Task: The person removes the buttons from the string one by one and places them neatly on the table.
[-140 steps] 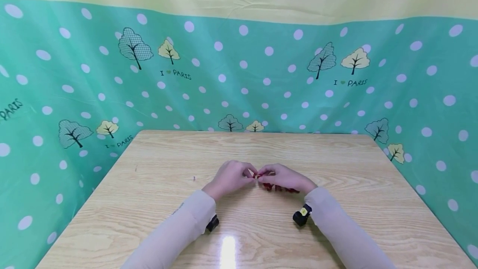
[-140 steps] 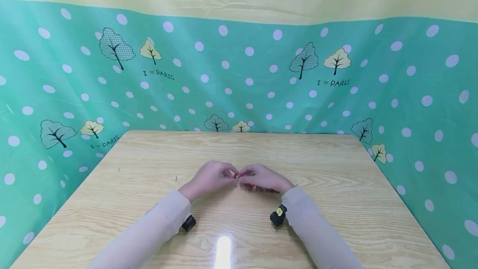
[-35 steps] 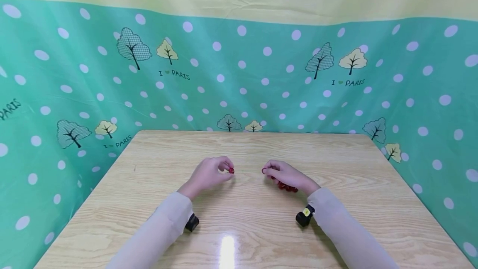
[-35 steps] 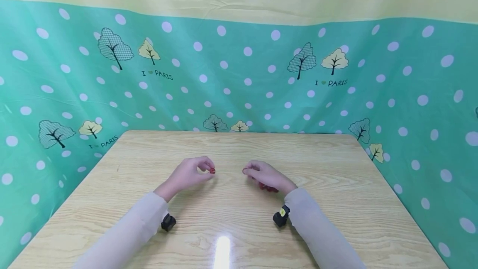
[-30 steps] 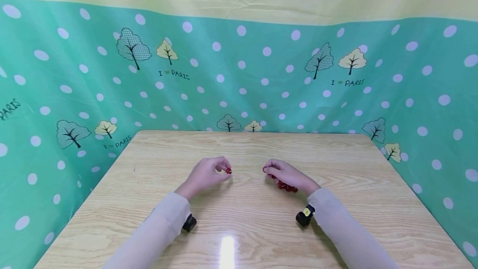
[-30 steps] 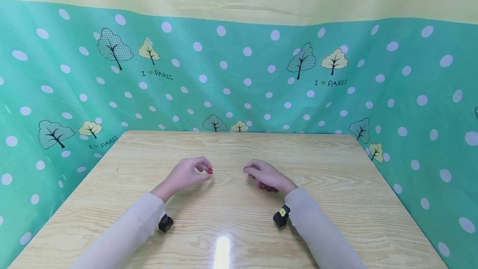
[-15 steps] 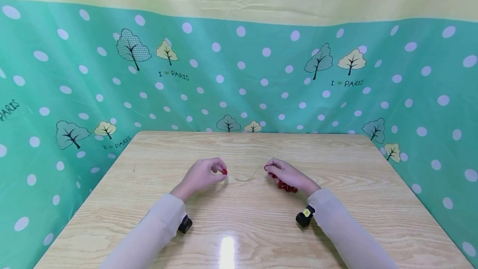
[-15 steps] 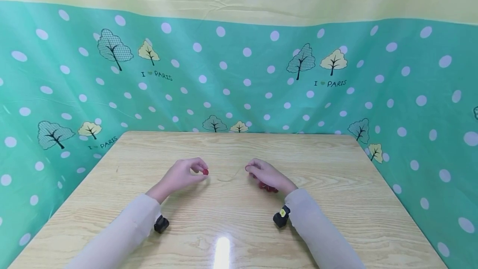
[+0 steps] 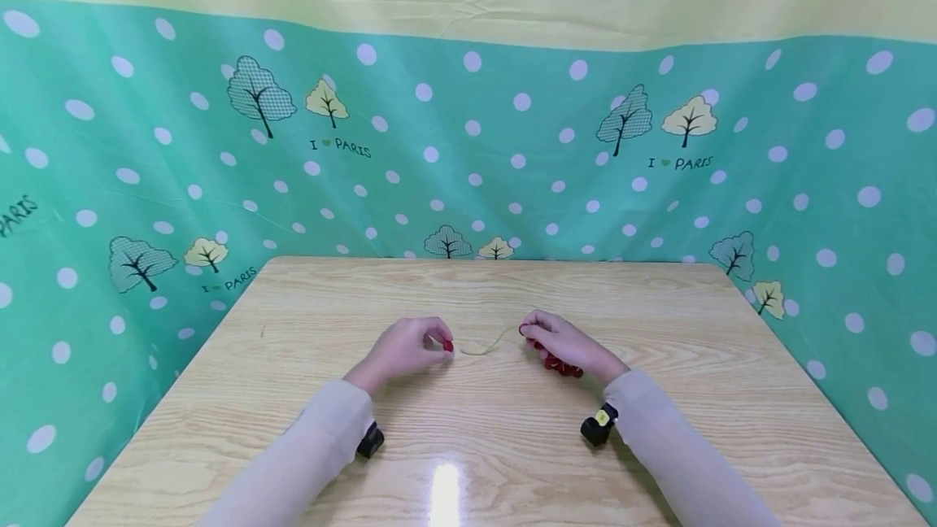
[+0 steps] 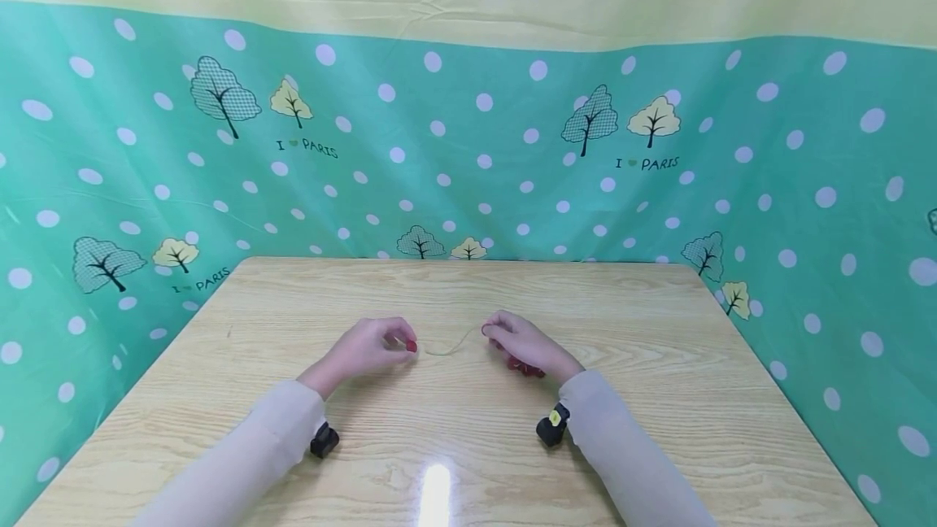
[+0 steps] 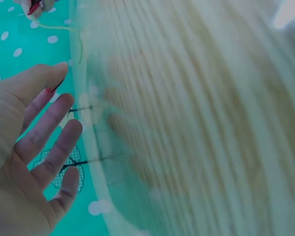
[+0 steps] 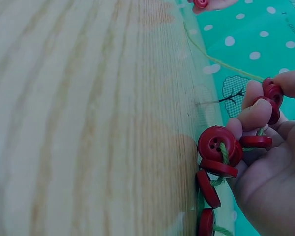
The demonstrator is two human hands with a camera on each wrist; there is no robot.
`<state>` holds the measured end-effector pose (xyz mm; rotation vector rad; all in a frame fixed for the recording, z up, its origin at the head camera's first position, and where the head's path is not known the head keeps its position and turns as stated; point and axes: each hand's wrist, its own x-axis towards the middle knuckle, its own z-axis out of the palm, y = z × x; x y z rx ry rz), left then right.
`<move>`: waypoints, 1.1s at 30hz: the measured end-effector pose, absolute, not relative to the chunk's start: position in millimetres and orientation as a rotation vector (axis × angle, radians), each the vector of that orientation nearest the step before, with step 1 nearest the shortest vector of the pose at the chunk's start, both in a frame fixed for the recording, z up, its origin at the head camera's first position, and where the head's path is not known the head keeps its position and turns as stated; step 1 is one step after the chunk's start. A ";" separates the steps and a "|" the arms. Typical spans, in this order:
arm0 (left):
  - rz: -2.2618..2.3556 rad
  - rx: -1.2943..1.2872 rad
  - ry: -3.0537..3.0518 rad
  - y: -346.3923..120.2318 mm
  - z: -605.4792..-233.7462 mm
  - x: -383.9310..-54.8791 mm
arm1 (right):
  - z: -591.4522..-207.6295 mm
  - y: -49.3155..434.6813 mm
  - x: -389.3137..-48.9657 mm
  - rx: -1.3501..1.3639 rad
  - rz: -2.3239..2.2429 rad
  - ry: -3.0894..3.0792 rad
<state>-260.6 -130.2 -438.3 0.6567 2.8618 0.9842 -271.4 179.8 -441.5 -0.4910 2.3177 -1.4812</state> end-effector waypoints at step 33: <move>0.833 0.630 2.882 -117.0 -446.4 -265.1 | -445.0 178.8 -273.5 -0.537 -1.470 2.311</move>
